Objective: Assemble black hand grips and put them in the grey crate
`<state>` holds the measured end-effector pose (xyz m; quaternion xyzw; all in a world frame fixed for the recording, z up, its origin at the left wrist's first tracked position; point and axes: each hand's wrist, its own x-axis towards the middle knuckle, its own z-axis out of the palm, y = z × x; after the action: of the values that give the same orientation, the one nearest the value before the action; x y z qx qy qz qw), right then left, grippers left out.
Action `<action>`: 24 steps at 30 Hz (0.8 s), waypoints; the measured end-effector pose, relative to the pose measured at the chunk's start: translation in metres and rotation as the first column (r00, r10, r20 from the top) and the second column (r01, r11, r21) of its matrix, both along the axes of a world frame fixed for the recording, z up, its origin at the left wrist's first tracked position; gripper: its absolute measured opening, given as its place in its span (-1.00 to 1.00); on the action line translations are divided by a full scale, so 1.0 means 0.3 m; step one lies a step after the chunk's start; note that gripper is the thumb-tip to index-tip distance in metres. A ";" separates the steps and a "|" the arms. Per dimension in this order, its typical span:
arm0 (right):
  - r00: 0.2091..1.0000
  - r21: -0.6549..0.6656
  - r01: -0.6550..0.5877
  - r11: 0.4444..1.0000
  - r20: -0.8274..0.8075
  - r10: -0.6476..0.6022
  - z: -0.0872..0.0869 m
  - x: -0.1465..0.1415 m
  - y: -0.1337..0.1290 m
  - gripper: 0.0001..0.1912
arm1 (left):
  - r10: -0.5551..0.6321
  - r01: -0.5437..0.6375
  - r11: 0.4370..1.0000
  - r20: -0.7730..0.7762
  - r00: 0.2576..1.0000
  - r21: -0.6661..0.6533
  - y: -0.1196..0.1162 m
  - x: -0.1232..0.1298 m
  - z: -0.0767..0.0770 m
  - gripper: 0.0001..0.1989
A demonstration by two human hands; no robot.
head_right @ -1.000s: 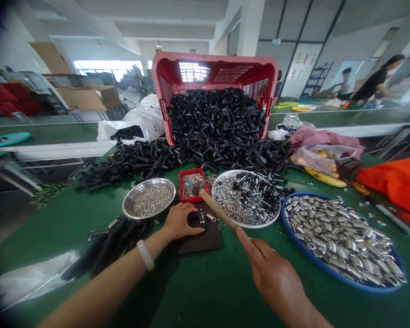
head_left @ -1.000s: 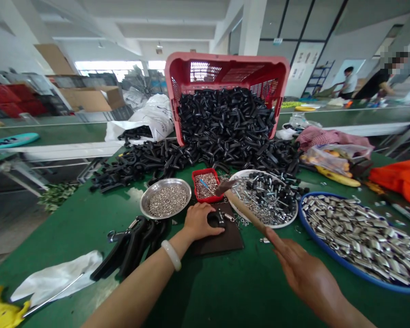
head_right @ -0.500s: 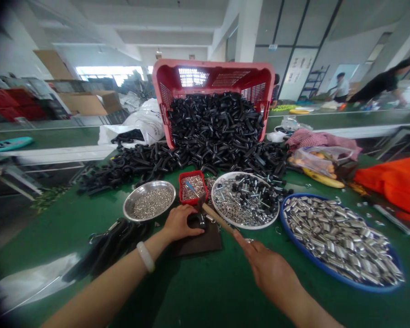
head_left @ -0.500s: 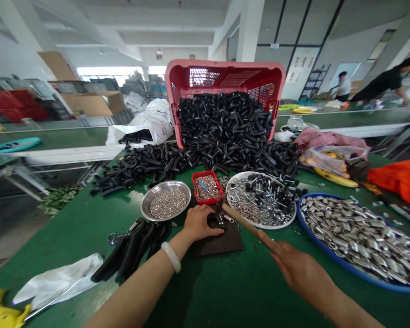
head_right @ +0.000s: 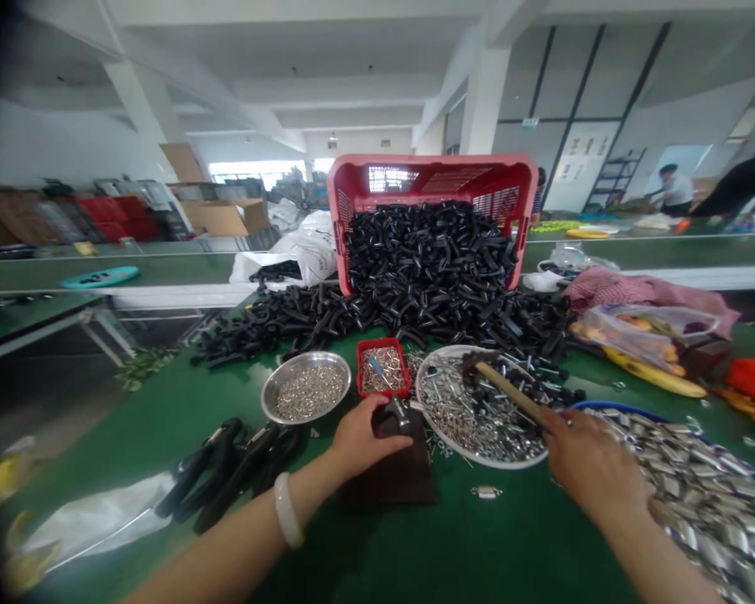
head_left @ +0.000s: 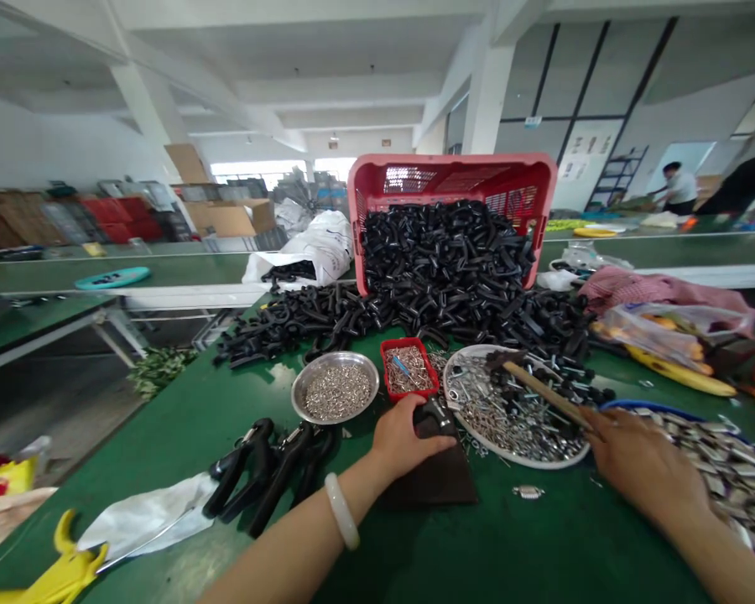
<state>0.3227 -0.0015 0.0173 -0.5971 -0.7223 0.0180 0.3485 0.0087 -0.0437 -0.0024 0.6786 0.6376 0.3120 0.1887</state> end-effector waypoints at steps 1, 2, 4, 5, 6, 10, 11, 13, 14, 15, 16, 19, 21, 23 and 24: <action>0.999 -0.025 -0.023 0.999 -0.024 0.022 0.011 -0.053 -0.001 -0.59 | 0.023 -0.024 1.000 0.027 0.999 0.018 -0.007 0.018 0.015 -0.28; 0.988 -0.079 -0.096 0.992 -0.132 0.085 0.018 -0.123 -0.011 -0.55 | 0.044 -0.045 0.998 0.041 0.998 0.036 -0.014 0.038 0.027 -0.27; 0.851 -0.323 -0.363 0.874 -0.497 0.169 0.017 -0.290 -0.040 -0.54 | 0.059 -0.061 0.995 0.025 0.998 0.075 -0.026 0.083 0.046 -0.27; 0.719 -0.366 -0.485 0.794 -0.684 0.123 0.008 -0.373 -0.051 -0.55 | 0.047 -0.046 0.994 -0.006 0.999 0.095 -0.029 0.102 0.053 -0.29; 0.567 -0.342 -0.532 0.774 -0.824 0.026 -0.007 -0.447 -0.055 -0.56 | 0.023 -0.017 0.993 -0.049 0.999 0.113 -0.027 0.115 0.059 -0.30; 0.190 -0.299 -0.491 0.818 -0.953 -0.234 -0.095 -0.597 -0.022 -0.70 | -0.122 0.144 0.988 -0.270 0.955 0.061 0.052 0.026 0.107 -0.44; 0.178 -0.318 -0.495 0.808 -0.948 -0.264 -0.117 -0.601 -0.013 -0.71 | -0.107 0.114 0.993 -0.314 0.943 0.007 0.090 -0.042 0.126 -0.52; 0.219 -0.343 -0.520 0.782 -0.939 -0.266 -0.151 -0.591 -0.007 -0.73 | 0.173 -0.211 0.976 -0.422 0.890 -0.046 0.172 -0.222 0.162 -0.57; 0.255 -0.342 -0.535 0.772 -0.937 -0.239 -0.163 -0.583 -0.010 -0.74 | 0.285 -0.357 0.932 -0.488 0.825 -0.058 0.210 -0.325 0.173 -0.62; 0.289 -0.336 -0.549 0.766 -0.935 -0.203 -0.172 -0.577 -0.014 -0.74 | 0.325 -0.421 0.904 -0.520 0.790 -0.076 0.242 -0.426 0.176 -0.66; 0.317 -0.332 -0.557 0.761 -0.932 -0.174 -0.178 -0.573 -0.018 -0.75 | 0.329 -0.447 0.889 -0.539 0.776 -0.102 0.268 -0.522 0.171 -0.65; 0.353 -0.342 -0.564 0.751 -0.923 -0.156 -0.184 -0.574 -0.025 -0.75 | 0.237 -0.427 0.875 -0.566 0.790 -0.229 0.310 -0.734 0.110 -0.68; 0.349 -0.343 -0.565 0.750 -0.924 -0.159 -0.185 -0.578 -0.022 -0.74 | 0.190 -0.398 0.878 -0.569 0.800 -0.266 0.322 -0.807 0.053 -0.73; 0.330 -0.327 -0.568 0.755 -0.931 -0.155 -0.188 -0.578 -0.019 -0.73 | 0.166 -0.373 0.888 -0.570 0.804 -0.268 0.328 -0.844 0.009 -0.76; 0.319 -0.316 -0.569 0.759 -0.936 -0.150 -0.191 -0.577 -0.019 -0.73 | 0.156 -0.358 0.896 -0.570 0.807 -0.262 0.329 -0.855 -0.003 -0.76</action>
<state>0.1495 -0.0072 -0.0399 -0.4456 -0.4202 0.6298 0.4778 -0.2478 0.0550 -0.0033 0.5979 0.7975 0.0122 0.0789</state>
